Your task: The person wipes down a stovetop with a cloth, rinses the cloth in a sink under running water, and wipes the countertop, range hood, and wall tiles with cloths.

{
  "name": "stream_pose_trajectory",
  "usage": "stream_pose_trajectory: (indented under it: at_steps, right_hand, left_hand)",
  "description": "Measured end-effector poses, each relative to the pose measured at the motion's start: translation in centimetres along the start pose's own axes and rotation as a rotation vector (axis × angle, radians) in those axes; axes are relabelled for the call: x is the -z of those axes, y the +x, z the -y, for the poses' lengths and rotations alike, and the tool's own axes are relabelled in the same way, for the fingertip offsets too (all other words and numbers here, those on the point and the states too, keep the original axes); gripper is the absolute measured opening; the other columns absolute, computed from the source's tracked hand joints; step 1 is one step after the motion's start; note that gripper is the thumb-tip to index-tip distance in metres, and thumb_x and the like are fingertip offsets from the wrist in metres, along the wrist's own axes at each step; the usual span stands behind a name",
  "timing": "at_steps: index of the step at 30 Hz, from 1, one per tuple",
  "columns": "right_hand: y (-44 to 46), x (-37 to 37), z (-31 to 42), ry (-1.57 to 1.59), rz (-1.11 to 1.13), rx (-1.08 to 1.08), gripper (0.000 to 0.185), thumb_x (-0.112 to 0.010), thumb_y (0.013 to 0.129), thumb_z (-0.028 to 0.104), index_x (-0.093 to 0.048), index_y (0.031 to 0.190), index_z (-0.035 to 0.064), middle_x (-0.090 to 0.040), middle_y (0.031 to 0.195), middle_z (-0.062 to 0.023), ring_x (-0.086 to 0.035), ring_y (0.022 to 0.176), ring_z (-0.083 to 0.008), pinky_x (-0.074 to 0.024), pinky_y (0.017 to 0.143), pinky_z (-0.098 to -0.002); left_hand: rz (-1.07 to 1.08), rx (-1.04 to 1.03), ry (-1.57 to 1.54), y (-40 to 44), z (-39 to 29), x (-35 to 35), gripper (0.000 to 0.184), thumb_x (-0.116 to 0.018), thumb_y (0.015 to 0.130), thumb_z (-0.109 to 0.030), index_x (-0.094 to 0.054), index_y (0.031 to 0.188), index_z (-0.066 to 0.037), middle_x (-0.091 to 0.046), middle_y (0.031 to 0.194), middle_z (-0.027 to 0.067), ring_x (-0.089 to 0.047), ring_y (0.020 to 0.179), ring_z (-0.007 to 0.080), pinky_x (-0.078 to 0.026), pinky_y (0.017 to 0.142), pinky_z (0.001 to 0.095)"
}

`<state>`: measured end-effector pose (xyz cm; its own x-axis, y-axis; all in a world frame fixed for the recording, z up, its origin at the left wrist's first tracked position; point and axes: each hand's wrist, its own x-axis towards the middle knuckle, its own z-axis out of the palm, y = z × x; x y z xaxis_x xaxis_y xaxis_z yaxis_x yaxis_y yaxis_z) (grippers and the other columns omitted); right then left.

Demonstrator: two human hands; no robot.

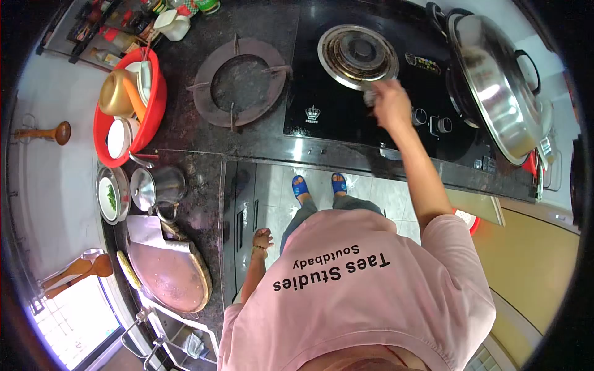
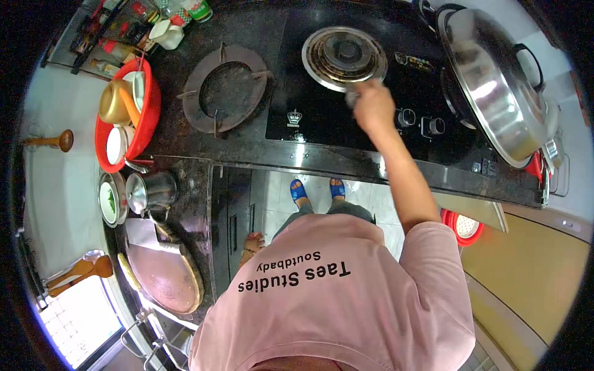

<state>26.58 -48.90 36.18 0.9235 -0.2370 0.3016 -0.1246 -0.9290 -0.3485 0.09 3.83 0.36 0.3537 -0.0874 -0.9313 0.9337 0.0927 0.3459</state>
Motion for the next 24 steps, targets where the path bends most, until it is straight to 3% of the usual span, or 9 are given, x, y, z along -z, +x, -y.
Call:
stream_pose_trajectory:
  at_steps: [3, 6, 12, 16, 19, 21, 24]
  right_hand:
    - [0.6, -1.9, -5.1, -0.087, -0.102, -0.074, 0.036, -0.056, 0.071, 0.002, -0.063, 0.104, 0.0098, -0.058, 0.1, -0.0139, -0.056, 0.086, -0.0358, -0.0477, 0.075, -0.0422]
    - [0.7, -2.0, -3.2, -0.153, -0.067, 0.039, 0.033, -0.056, 0.072, 0.003, -0.063, 0.104, 0.0085, -0.058, 0.099, -0.0133, -0.055, 0.087, -0.0341, -0.0477, 0.075, -0.0407]
    - [1.7, -4.8, 2.7, -0.27, -0.004, 0.081, 0.015, -0.053, 0.075, 0.006, -0.065, 0.079, -0.0024, -0.058, 0.087, -0.017, -0.058, 0.081, -0.0305, -0.0516, 0.066, -0.0366]
    - [3.3, -5.9, 4.7, -0.303, 0.084, -0.007, 0.016, -0.053, 0.075, 0.007, -0.067, 0.073, -0.002, -0.059, 0.084, -0.0183, -0.058, 0.081, -0.0299, -0.0517, 0.066, -0.0362]
    - [4.5, -7.0, 6.0, -0.186, 0.086, 0.037, 0.01, -0.06, 0.067, 0.003, -0.065, 0.075, -0.0019, -0.059, 0.085, -0.0201, -0.059, 0.081, -0.0328, -0.0499, 0.07, -0.0395]
    - [6.2, -8.6, 6.9, -0.173, 0.047, 0.117, 0.011, -0.061, 0.067, 0.006, -0.066, 0.074, -0.0007, -0.059, 0.081, -0.0199, -0.059, 0.079, -0.0326, -0.0499, 0.068, -0.0391]
    - [9.7, -10.6, 8.3, -0.161, 0.056, 0.025, 0.013, -0.057, 0.072, 0.008, -0.067, 0.074, -0.0006, -0.062, 0.083, -0.0202, -0.061, 0.08, -0.0316, -0.0518, 0.066, -0.0377]
  left_hand:
    - [-0.184, -0.02, 0.165, 1.0, 3.3, -0.4, 0.015, -0.054, 0.087, -0.017, -0.055, 0.102, -0.014, -0.058, 0.09, 0.0012, -0.057, 0.078, 0.0189, -0.051, 0.062, 0.0394]
    - [-0.233, 0.057, 0.143, 1.5, 5.4, 0.4, 0.016, -0.054, 0.087, -0.017, -0.055, 0.103, -0.014, -0.058, 0.091, 0.0016, -0.057, 0.079, 0.0203, -0.051, 0.063, 0.0415]
    - [-0.232, 0.128, 0.048, 2.2, 5.2, 0.5, 0.017, -0.054, 0.087, -0.017, -0.054, 0.104, -0.014, -0.058, 0.092, 0.0025, -0.058, 0.08, 0.023, -0.05, 0.064, 0.0456]
    - [-0.156, 0.052, 0.1, 3.9, 4.5, 0.2, 0.019, -0.054, 0.087, -0.017, -0.054, 0.106, -0.014, -0.058, 0.095, 0.0035, -0.058, 0.082, 0.0242, -0.05, 0.066, 0.0459]
    - [-0.019, 0.033, 0.104, 2.7, 0.9, -0.6, 0.019, -0.054, 0.087, -0.016, -0.054, 0.106, -0.014, -0.058, 0.097, 0.0034, -0.058, 0.083, 0.024, -0.05, 0.066, 0.044]
    - [0.069, 0.053, 0.044, 1.4, -1.2, -1.6, 0.019, -0.054, 0.087, -0.016, -0.054, 0.106, -0.014, -0.058, 0.097, 0.0029, -0.058, 0.083, 0.0233, -0.05, 0.066, 0.0425]
    - [0.072, 0.036, 0.01, 0.3, -3.1, -2.2, 0.019, -0.054, 0.088, -0.016, -0.054, 0.107, -0.014, -0.058, 0.096, 0.0021, -0.058, 0.082, 0.0218, -0.051, 0.064, 0.0406]
